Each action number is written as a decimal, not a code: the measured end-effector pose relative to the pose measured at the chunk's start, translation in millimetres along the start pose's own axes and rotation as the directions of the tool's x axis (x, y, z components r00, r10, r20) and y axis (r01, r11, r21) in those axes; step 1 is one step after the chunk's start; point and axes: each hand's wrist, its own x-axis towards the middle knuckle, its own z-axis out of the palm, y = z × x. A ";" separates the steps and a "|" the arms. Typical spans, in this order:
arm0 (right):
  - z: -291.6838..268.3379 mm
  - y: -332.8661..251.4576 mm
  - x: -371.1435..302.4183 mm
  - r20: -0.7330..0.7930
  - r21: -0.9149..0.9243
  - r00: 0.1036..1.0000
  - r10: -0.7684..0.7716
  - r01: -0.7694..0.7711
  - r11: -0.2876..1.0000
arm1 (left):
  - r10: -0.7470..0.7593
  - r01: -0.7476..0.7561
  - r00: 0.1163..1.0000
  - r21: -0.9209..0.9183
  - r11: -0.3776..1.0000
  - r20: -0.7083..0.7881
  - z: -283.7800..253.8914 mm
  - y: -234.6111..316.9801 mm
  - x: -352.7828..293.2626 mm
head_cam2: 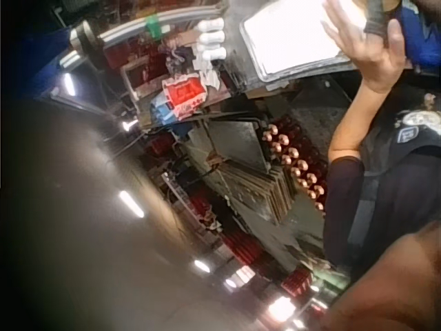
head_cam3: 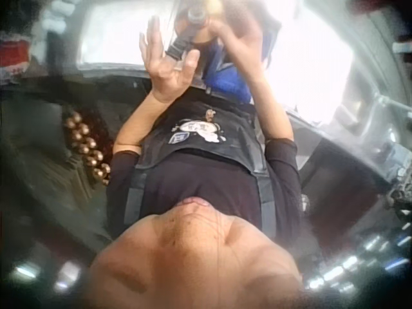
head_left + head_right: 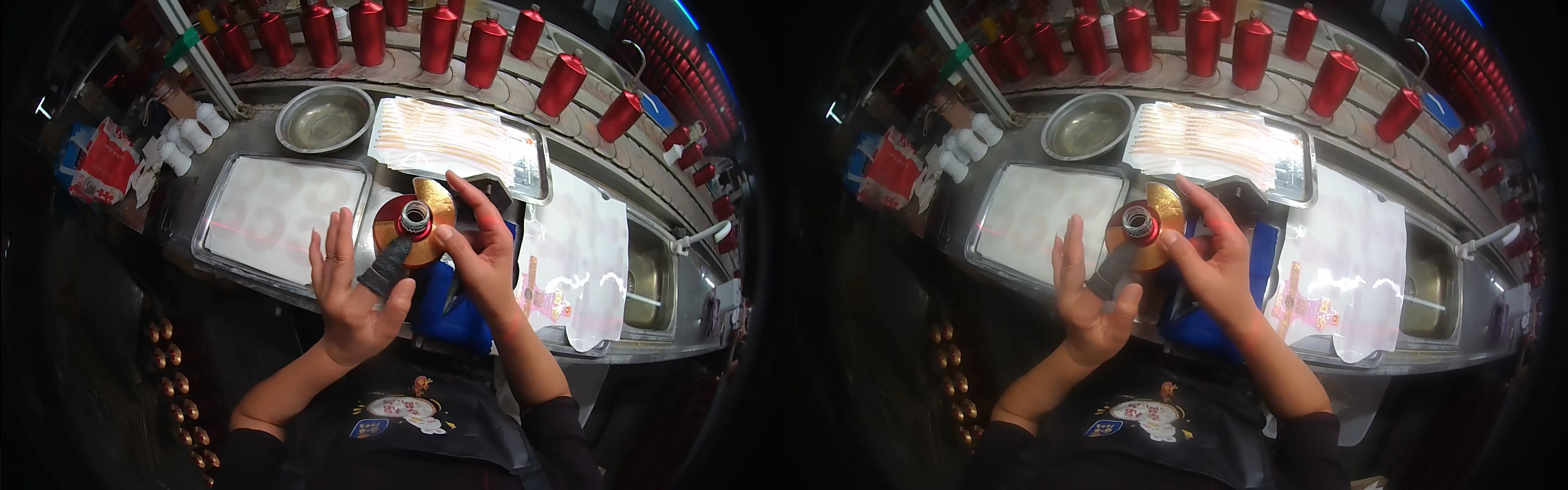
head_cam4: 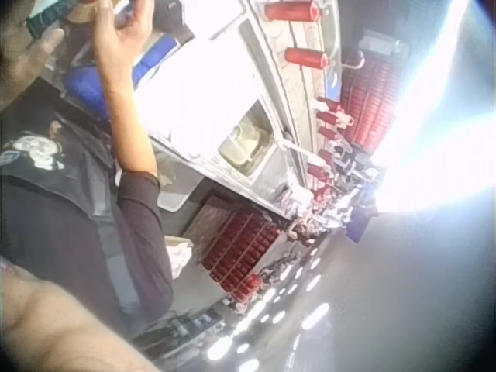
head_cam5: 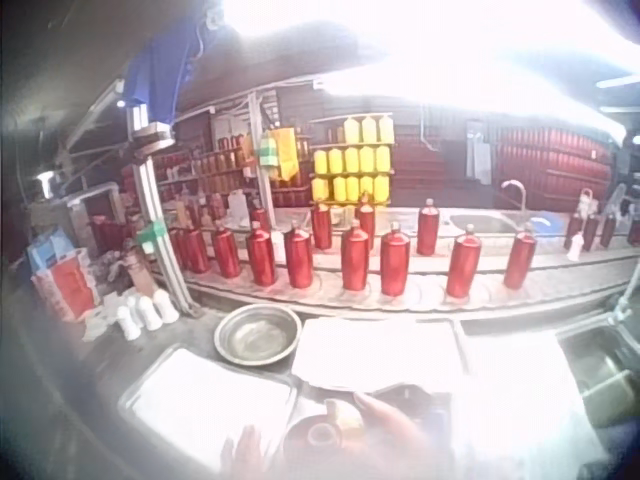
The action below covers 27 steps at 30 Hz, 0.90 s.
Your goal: The person applies gold circular labels to the necks of red bottles, then wipes the bottle bodies with a blue cloth. The person handles each bottle one at a time, places the finished bottles on the floor, and repeats the process.
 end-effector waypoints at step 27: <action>-8.1 11.8 3.2 0.033 0.117 0.999 0.032 -0.035 0.993 | -0.120 0.464 0.849 -0.618 0.635 0.514 5.7 -51.4 35.1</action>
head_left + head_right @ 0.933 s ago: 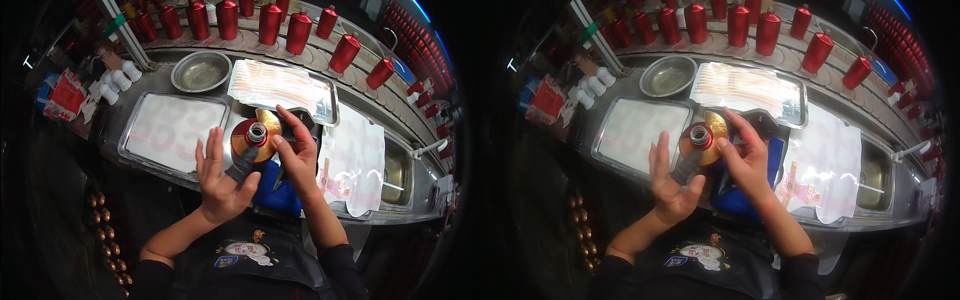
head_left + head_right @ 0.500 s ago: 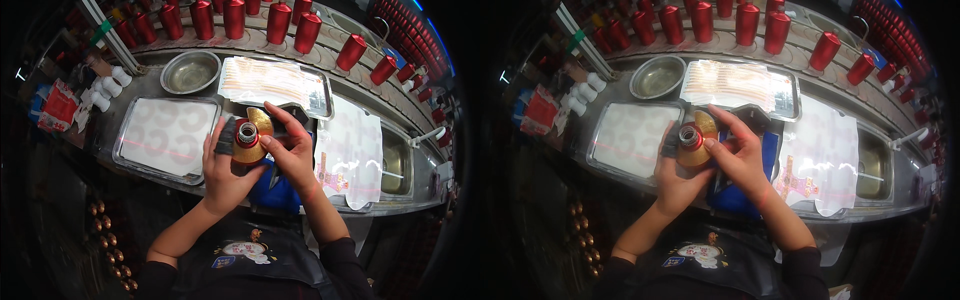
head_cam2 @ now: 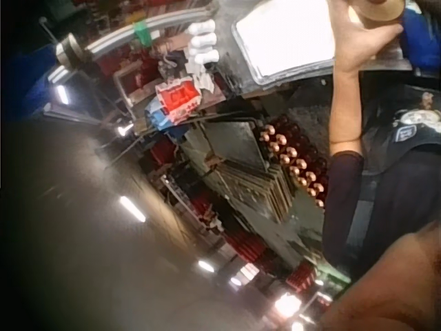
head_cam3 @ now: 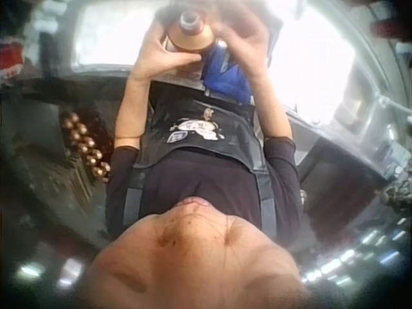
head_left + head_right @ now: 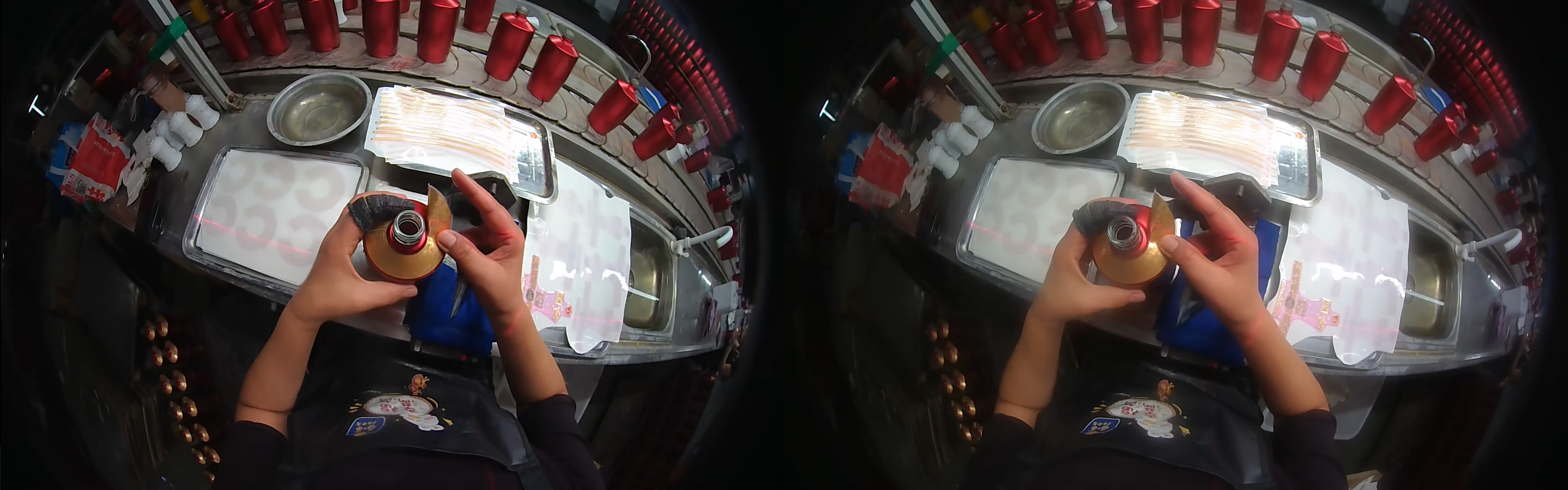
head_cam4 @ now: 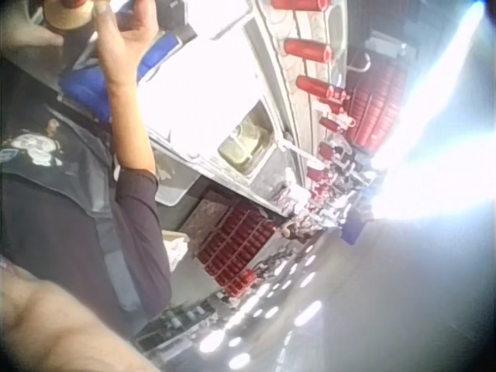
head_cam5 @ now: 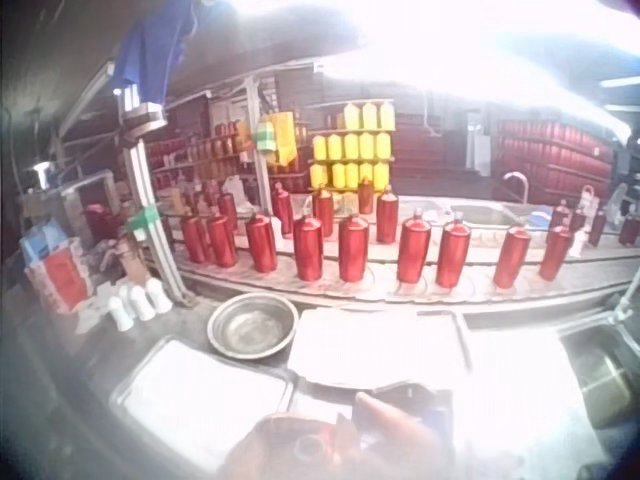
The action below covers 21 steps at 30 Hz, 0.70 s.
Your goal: The person applies gold circular labels to the necks of red bottles, then wipes the bottle bodies with a blue cloth. The person handles each bottle one at a time, places the finished bottles on the floor, and repeats the process.
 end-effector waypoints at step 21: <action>2.4 1.4 -2.2 -0.074 0.007 0.997 0.015 -0.015 1.000 | 0.083 -0.013 0.976 -0.327 0.945 0.199 -21.8 12.4 9.7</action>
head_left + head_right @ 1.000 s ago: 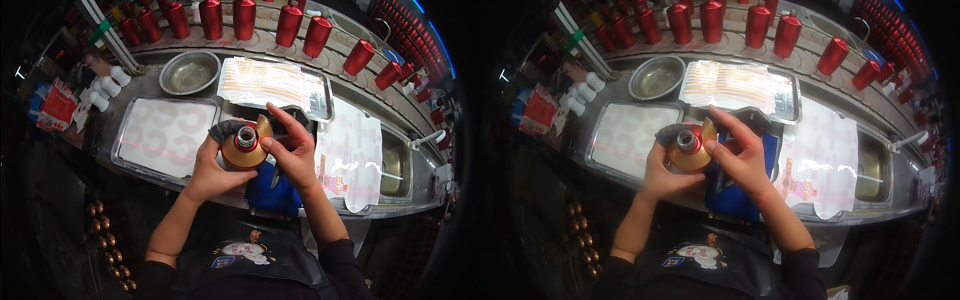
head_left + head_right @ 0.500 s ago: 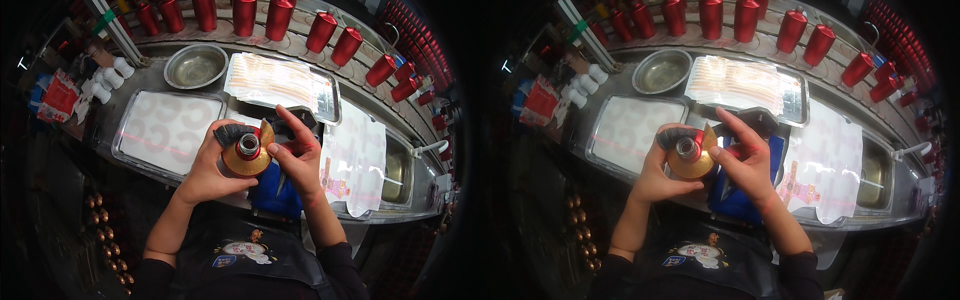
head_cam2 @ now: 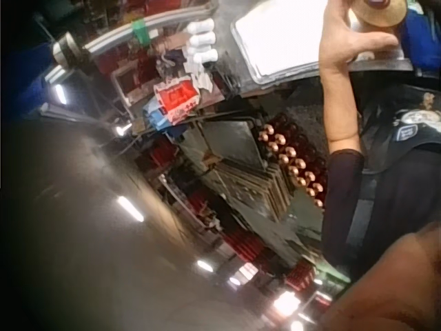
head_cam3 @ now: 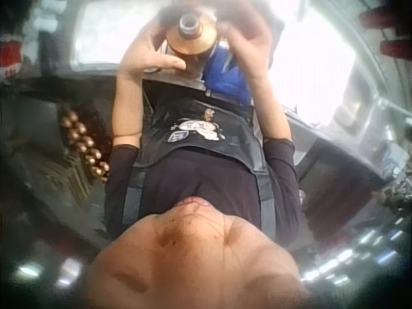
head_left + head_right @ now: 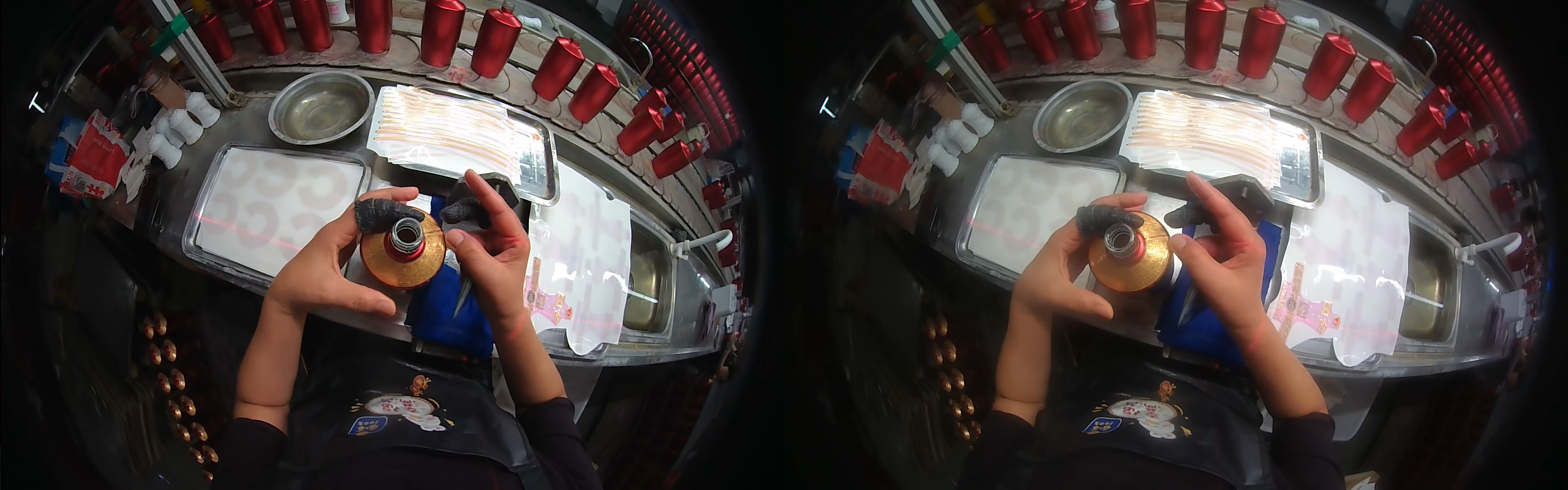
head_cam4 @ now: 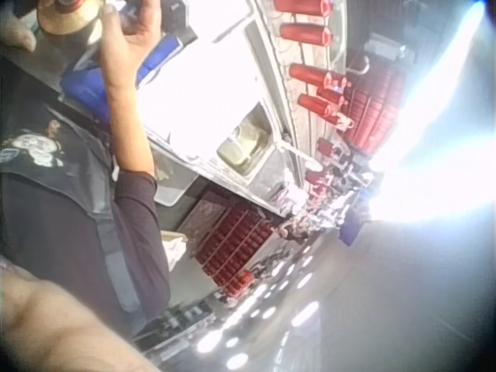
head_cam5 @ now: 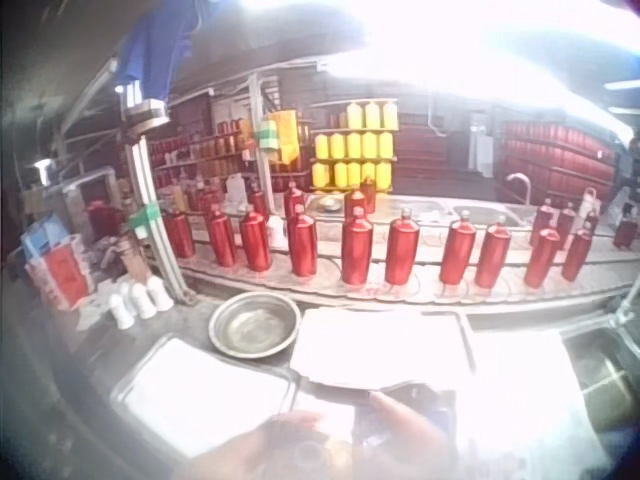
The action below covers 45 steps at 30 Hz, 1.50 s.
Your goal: The person applies gold circular labels to the necks of red bottles, then wipes the bottle bodies with a blue cloth. The person handles each bottle one at a time, places the finished bottles on the floor, and repeats the process.
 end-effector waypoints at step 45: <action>7.2 -17.9 -0.2 0.100 -0.238 0.963 0.250 -0.221 0.946 | -0.049 0.091 0.918 0.087 0.992 -0.394 40.3 -1.0 2.0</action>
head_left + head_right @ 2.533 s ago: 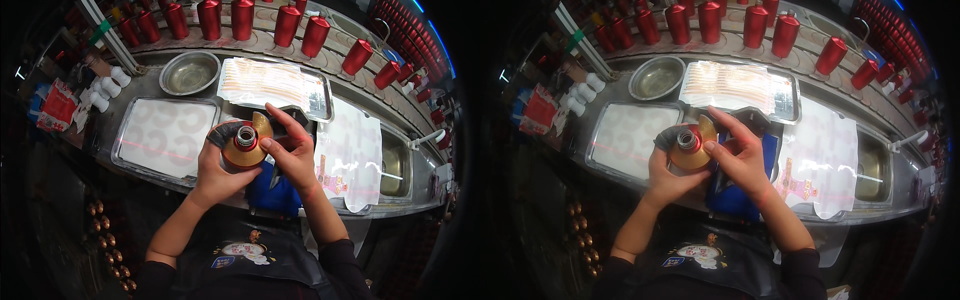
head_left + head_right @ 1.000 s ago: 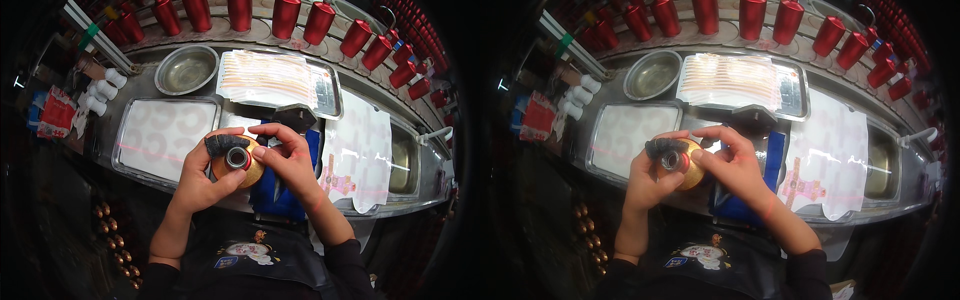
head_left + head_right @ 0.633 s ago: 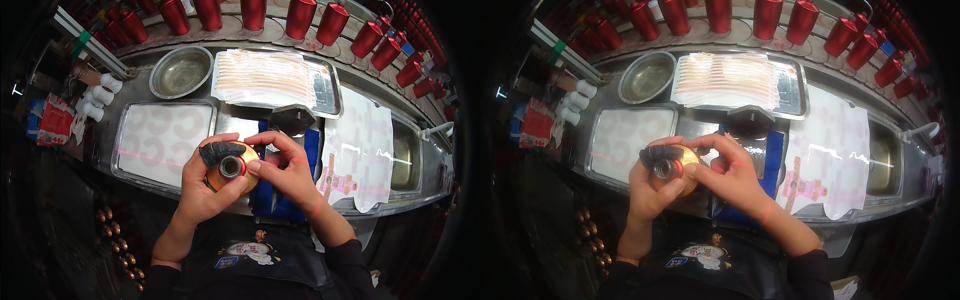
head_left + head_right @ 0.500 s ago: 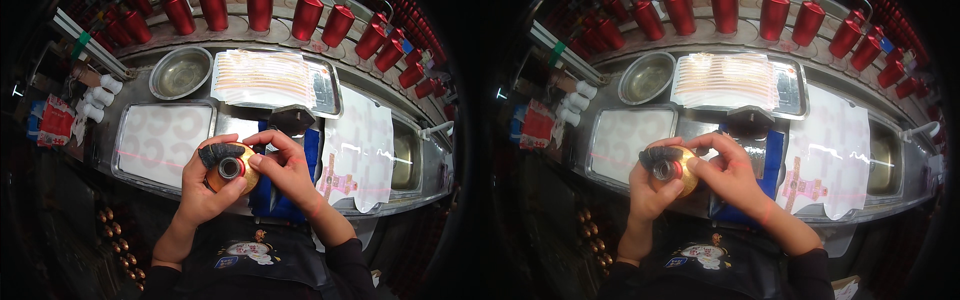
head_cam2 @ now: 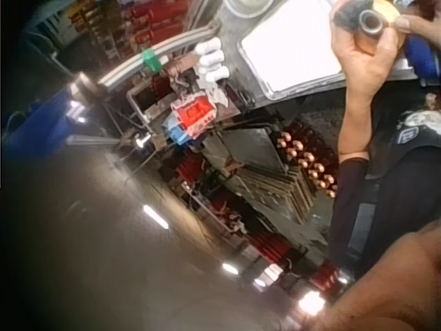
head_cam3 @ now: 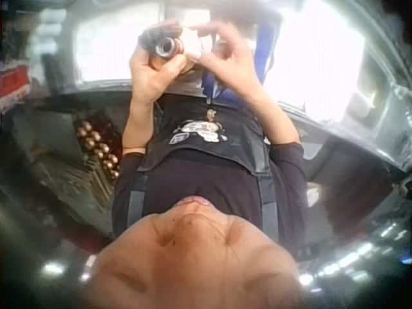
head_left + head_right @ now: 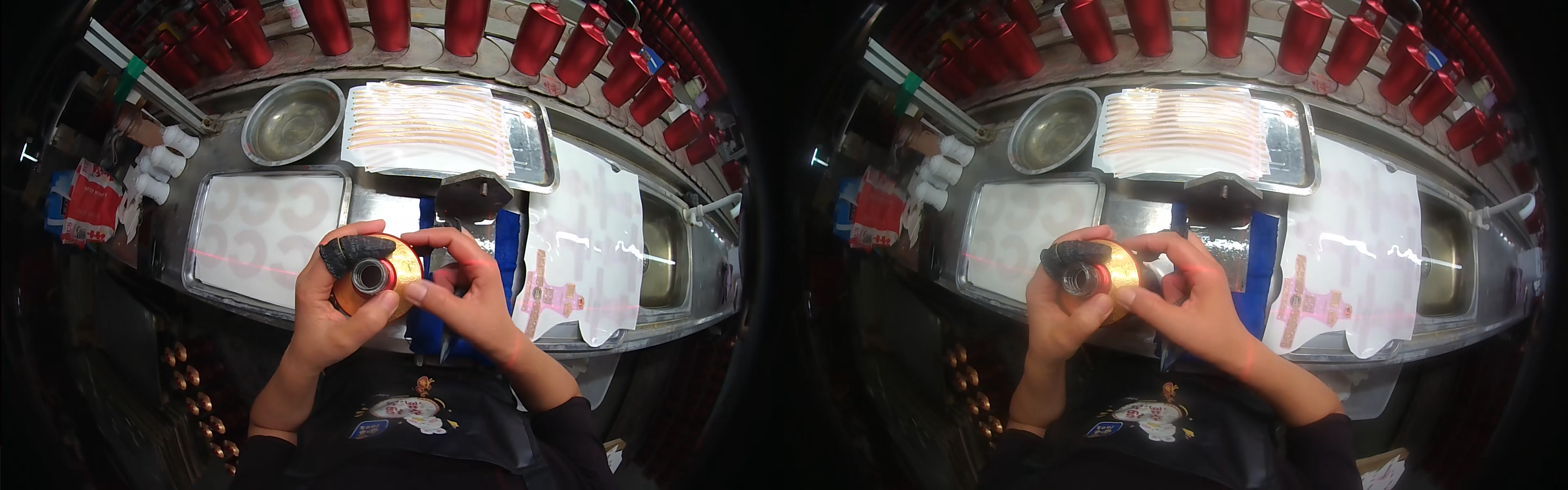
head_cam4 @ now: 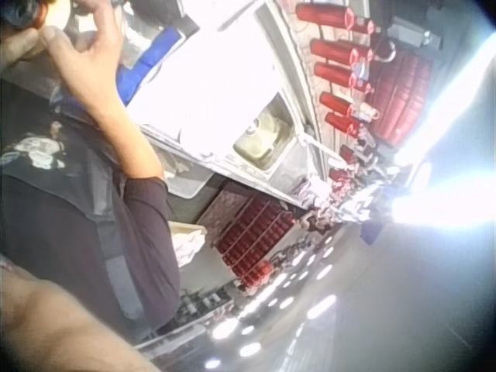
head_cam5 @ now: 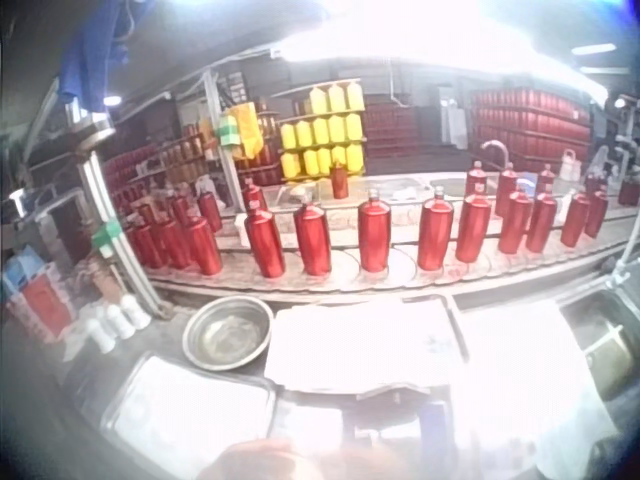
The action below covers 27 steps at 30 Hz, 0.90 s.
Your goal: The person applies gold circular labels to the necks of red bottles, then wipes the bottle bodies with a blue cloth. The person handles each bottle one at a time, places the finished bottles on the floor, and repeats the process.
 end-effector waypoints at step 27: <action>-21.9 -19.0 23.3 0.040 -0.269 0.919 -0.392 0.387 0.882 | 0.068 -0.071 0.993 0.025 0.997 0.099 -10.5 -5.2 -0.7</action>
